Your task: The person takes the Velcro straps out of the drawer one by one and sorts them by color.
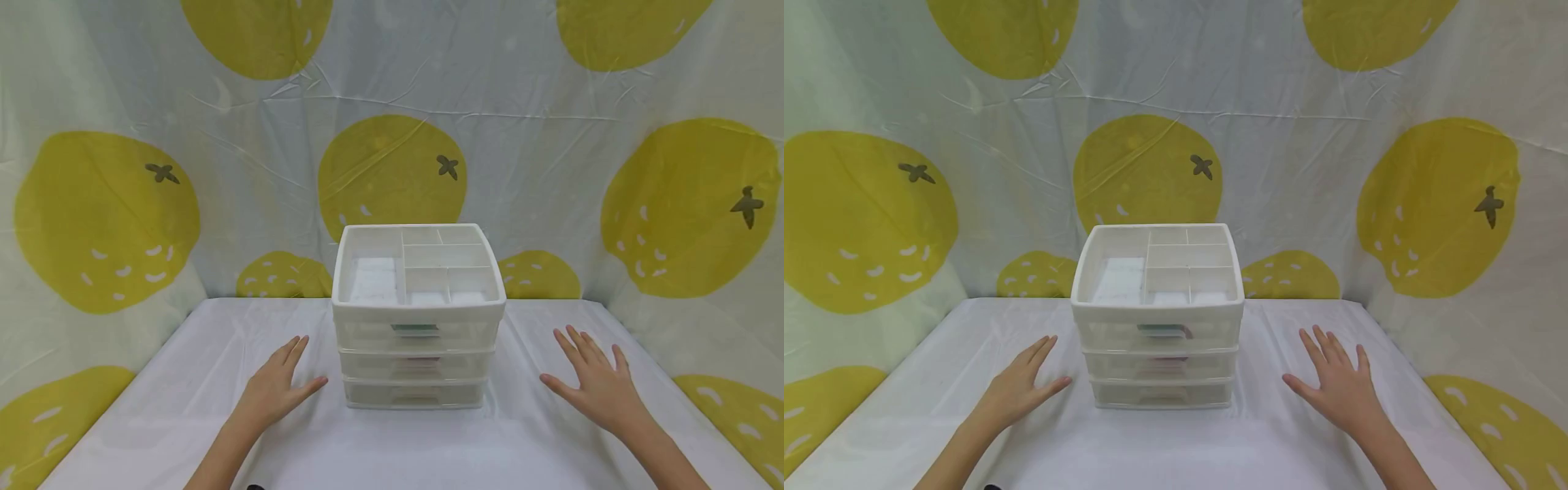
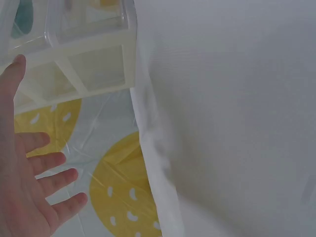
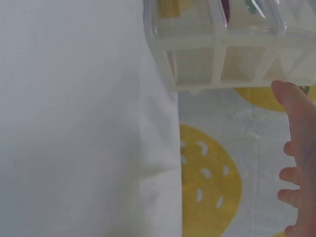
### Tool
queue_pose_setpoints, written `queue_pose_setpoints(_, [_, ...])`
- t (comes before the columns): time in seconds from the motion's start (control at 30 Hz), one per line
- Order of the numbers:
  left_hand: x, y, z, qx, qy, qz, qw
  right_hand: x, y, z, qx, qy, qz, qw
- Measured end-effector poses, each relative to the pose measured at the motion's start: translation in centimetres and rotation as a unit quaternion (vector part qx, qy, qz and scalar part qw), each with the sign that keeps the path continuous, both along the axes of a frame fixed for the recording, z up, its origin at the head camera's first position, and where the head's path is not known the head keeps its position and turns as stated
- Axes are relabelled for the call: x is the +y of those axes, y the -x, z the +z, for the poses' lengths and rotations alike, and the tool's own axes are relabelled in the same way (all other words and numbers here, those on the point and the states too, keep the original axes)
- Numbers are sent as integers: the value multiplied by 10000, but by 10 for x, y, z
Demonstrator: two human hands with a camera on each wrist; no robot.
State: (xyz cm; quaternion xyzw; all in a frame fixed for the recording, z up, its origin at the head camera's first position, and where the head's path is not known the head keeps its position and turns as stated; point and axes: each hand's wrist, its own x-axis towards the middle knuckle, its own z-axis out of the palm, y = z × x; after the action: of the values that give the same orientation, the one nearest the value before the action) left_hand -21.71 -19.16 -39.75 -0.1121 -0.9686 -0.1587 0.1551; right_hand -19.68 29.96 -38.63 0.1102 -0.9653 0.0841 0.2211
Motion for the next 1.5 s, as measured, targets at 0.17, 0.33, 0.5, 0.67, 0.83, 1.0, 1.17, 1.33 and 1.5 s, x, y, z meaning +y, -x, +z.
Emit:
queue_pose_setpoints(0.17, [5, 0, 3, -122, -123, 42, 9998, -6, -1, 0, 317, 27, 169, 9994])
queue_pose_setpoints(0.33, [10, 0, 3, -269, -351, 26, 9990, -13, -1, -2, 675, 81, 405, 9969])
queue_pose_setpoints(0.5, [14, 1, 2, -473, -818, -99, 9955, -19, -1, 0, 968, 123, 577, 9936])
queue_pose_setpoints(0.67, [18, 2, 0, -638, -1232, -168, 9902, -26, -3, 4, 1173, 173, 730, 9903])
queue_pose_setpoints(0.83, [23, 2, -3, -619, -1504, -211, 9865, -31, -2, 7, 1396, 223, 930, 9856])
queue_pose_setpoints(1.0, [30, 2, -4, -678, -1852, -156, 9802, -36, -1, 9, 1643, 308, 1139, 9793])
queue_pose_setpoints(1.17, [36, 3, -6, -802, -2141, -75, 9735, -45, 1, 11, 1983, 370, 1291, 9709])
queue_pose_setpoints(1.33, [41, 4, -8, -752, -2509, -150, 9650, -53, 1, 14, 2308, 398, 1472, 9610])
queue_pose_setpoints(1.5, [46, 5, -10, -725, -2930, -331, 9528, -60, 3, 16, 2482, 405, 1606, 9545])
